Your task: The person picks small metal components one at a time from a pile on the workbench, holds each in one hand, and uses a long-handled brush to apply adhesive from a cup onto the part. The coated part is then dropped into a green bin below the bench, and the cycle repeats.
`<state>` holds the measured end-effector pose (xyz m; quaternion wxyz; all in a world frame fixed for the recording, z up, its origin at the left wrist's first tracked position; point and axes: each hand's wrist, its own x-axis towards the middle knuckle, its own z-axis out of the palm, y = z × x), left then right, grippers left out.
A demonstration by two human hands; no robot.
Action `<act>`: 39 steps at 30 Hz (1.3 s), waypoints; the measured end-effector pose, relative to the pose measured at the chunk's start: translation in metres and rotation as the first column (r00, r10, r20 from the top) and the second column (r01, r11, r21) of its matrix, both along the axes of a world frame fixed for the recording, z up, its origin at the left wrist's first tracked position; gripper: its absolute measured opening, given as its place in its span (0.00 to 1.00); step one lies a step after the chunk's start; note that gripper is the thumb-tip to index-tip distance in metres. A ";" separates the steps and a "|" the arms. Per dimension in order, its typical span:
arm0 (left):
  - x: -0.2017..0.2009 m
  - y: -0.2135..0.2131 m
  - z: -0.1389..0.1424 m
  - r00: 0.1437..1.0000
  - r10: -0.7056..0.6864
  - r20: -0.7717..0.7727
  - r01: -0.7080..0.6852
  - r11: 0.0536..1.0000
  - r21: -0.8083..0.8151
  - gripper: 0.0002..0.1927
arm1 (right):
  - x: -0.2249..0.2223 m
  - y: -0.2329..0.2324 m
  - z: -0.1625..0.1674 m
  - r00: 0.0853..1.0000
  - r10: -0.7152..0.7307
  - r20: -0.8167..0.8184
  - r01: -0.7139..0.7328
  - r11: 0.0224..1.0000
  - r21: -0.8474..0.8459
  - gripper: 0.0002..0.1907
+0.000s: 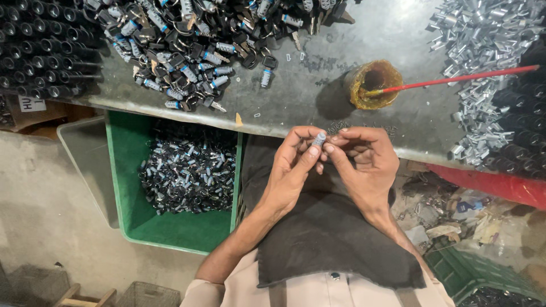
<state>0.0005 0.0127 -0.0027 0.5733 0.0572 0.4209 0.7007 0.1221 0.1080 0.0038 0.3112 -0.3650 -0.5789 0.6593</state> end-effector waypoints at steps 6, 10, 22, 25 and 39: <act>-0.001 0.000 0.004 0.989 -0.032 -0.143 0.029 0.999 -0.027 0.12 | 0.001 0.004 0.008 0.998 0.020 0.054 -0.019 0.999 -0.034 0.18; -0.004 0.000 0.006 0.978 -0.067 -0.195 0.061 0.997 -0.040 0.12 | 0.002 0.005 0.010 0.999 0.016 0.051 -0.015 0.999 -0.034 0.18; -0.008 -0.004 0.001 0.990 -0.125 -0.068 0.125 0.992 -0.005 0.13 | 0.010 0.008 0.007 0.998 0.050 -0.032 -0.054 0.988 -0.146 0.19; -0.017 -0.006 0.003 0.972 -0.197 0.125 0.192 0.980 0.053 0.13 | 0.014 0.013 -0.003 0.981 0.083 -0.177 -0.124 0.964 -0.236 0.25; -0.010 0.041 -0.013 0.970 0.014 0.243 -0.026 0.998 0.049 0.12 | 0.032 0.099 0.041 0.913 -0.182 0.365 -0.017 0.877 0.480 0.06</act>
